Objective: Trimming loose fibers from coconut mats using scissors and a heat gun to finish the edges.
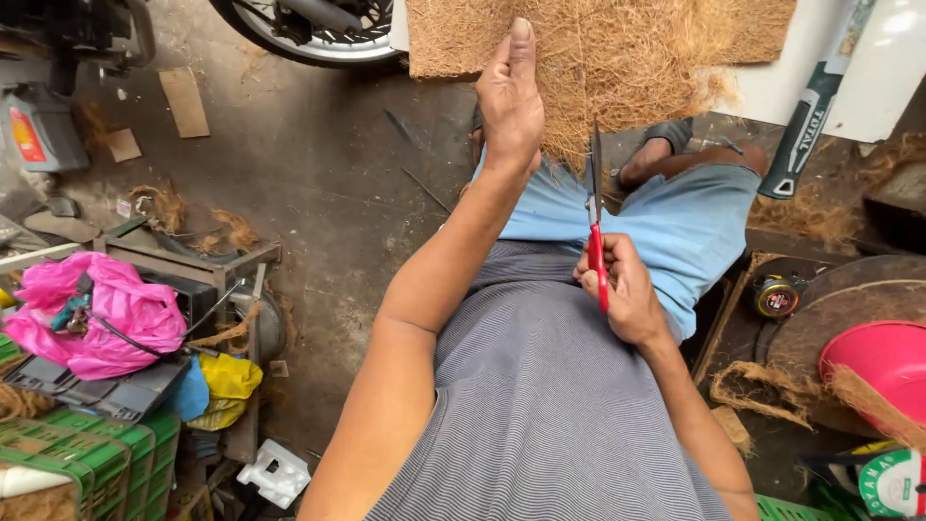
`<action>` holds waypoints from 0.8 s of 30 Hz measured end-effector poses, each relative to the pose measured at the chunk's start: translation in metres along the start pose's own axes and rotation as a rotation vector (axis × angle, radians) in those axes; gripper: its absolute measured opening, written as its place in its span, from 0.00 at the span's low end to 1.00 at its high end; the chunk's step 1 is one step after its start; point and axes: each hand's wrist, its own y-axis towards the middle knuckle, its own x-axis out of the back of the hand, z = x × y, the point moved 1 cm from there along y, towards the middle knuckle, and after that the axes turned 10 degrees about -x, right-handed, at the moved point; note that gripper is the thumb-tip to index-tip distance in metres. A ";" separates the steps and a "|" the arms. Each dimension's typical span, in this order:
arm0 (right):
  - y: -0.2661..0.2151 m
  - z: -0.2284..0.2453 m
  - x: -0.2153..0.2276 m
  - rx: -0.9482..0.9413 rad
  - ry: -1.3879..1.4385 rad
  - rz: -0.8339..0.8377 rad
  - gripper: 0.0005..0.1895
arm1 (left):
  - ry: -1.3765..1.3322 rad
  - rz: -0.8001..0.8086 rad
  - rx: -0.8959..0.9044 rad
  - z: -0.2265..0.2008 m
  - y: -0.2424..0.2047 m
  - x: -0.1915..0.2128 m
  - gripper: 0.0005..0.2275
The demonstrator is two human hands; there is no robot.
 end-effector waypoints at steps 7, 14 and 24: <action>0.010 0.020 -0.009 0.008 0.027 -0.054 0.25 | 0.188 0.143 -0.224 -0.019 -0.017 -0.005 0.14; 0.012 0.018 -0.010 -0.009 0.025 -0.078 0.18 | 0.414 0.128 -0.241 -0.011 -0.018 -0.001 0.15; 0.010 0.027 -0.015 -0.050 -0.021 -0.126 0.15 | 0.441 0.150 -0.225 -0.004 -0.020 -0.002 0.18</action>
